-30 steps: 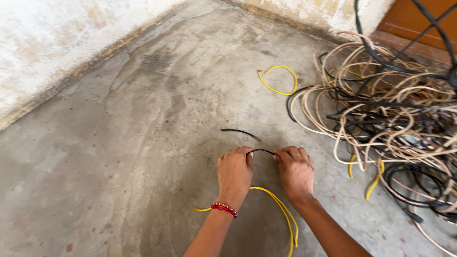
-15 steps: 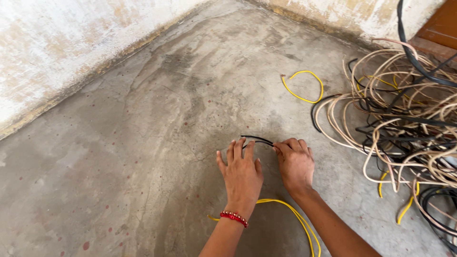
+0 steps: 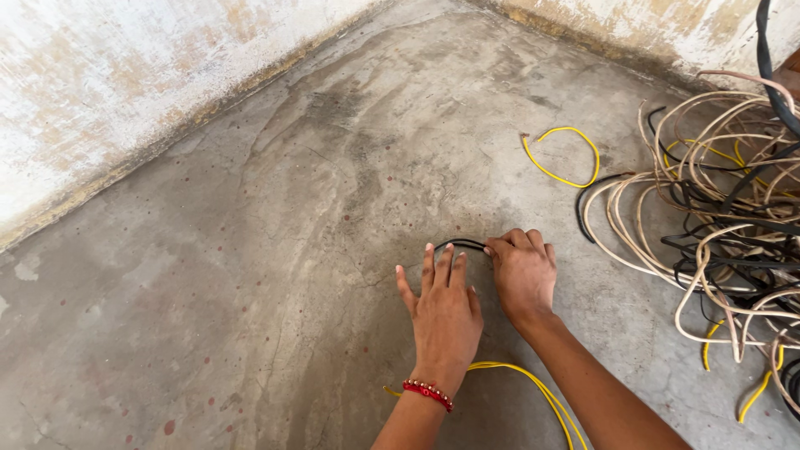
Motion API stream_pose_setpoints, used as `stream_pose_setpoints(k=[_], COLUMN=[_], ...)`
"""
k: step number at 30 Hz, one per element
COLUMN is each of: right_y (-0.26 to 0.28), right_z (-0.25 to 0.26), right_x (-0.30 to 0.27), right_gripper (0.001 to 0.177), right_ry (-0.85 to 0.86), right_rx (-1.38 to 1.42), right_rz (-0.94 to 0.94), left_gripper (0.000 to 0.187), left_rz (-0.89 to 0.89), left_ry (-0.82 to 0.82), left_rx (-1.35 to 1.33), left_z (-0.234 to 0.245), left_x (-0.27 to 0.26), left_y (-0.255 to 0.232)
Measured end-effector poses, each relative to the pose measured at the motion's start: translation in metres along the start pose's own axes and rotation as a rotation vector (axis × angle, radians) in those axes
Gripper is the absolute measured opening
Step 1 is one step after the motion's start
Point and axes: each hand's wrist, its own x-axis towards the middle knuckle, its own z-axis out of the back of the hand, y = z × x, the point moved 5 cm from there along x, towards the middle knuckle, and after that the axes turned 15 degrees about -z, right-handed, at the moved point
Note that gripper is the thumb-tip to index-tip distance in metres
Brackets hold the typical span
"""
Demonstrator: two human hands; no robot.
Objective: The person sits on the floor and sorts a tangled pile of cables by color. They separate white, yellow, and black cables into distinct groups, then tie a black cable with a small string.
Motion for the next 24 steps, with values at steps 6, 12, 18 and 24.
stream_pose_setpoints(k=[6, 12, 18, 24], right_y=[-0.002, -0.008, -0.03, -0.064], right_z=[0.0, 0.011, 0.028, 0.04], right_x=[-0.003, -0.011, -0.024, -0.043], right_gripper=[0.016, 0.015, 0.013, 0.014], right_ry=[-0.027, -0.032, -0.082, -0.105], right_rx=[0.022, 0.043, 0.04, -0.011], right_rz=[0.016, -0.005, -0.045, -0.069], left_gripper=[0.047, 0.047, 0.046, 0.04], left_rz=[-0.02, -0.05, -0.085, -0.151], left_ry=[0.053, 0.063, 0.112, 0.155], left_rx=[0.024, 0.024, 0.031, 0.031], left_z=[-0.006, -0.01, -0.018, -0.028], left_x=[-0.002, -0.004, -0.009, -0.014], left_y=[-0.002, -0.004, -0.011, -0.023])
